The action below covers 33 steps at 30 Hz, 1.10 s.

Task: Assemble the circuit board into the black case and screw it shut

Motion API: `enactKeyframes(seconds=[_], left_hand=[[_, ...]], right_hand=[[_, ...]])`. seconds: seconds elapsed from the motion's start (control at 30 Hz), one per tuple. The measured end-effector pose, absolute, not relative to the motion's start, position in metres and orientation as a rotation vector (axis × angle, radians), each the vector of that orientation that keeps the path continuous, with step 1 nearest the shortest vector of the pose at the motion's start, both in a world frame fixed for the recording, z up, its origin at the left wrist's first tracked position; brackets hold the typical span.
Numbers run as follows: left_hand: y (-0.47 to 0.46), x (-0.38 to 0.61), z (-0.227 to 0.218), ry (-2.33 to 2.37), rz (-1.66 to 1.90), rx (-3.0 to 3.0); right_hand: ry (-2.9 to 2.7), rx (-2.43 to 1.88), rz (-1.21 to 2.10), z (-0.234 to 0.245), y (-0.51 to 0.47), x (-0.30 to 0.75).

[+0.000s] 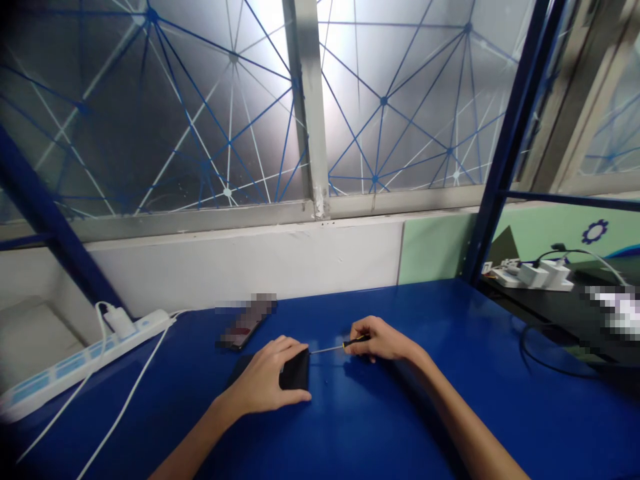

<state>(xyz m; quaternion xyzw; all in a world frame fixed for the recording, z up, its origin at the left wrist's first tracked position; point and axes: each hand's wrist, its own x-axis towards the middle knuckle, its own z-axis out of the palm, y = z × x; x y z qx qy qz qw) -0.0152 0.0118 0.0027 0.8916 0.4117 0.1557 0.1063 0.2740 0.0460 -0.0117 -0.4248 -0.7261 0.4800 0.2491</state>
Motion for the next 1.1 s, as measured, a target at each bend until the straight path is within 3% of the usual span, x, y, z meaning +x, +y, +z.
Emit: enactKeyframes(seconds=[0.27, 0.6, 1.1], left_hand=[[0.0134, -0.0160, -0.0010, 1.202, 0.458, 2.648], [0.0138, -0.0160, -0.0018, 1.184, 0.489, 2.648], [0.0145, -0.0165, -0.0044, 1.167, 0.525, 2.649]], right_hand=[[-2.065, -1.299, 1.135, -0.0069, 0.0431, 0.2726], [-1.920, -1.168, 1.341, -0.0139, 0.0471, 0.2716], [-2.060, -1.210, 1.088, -0.0151, 0.0464, 0.2684]])
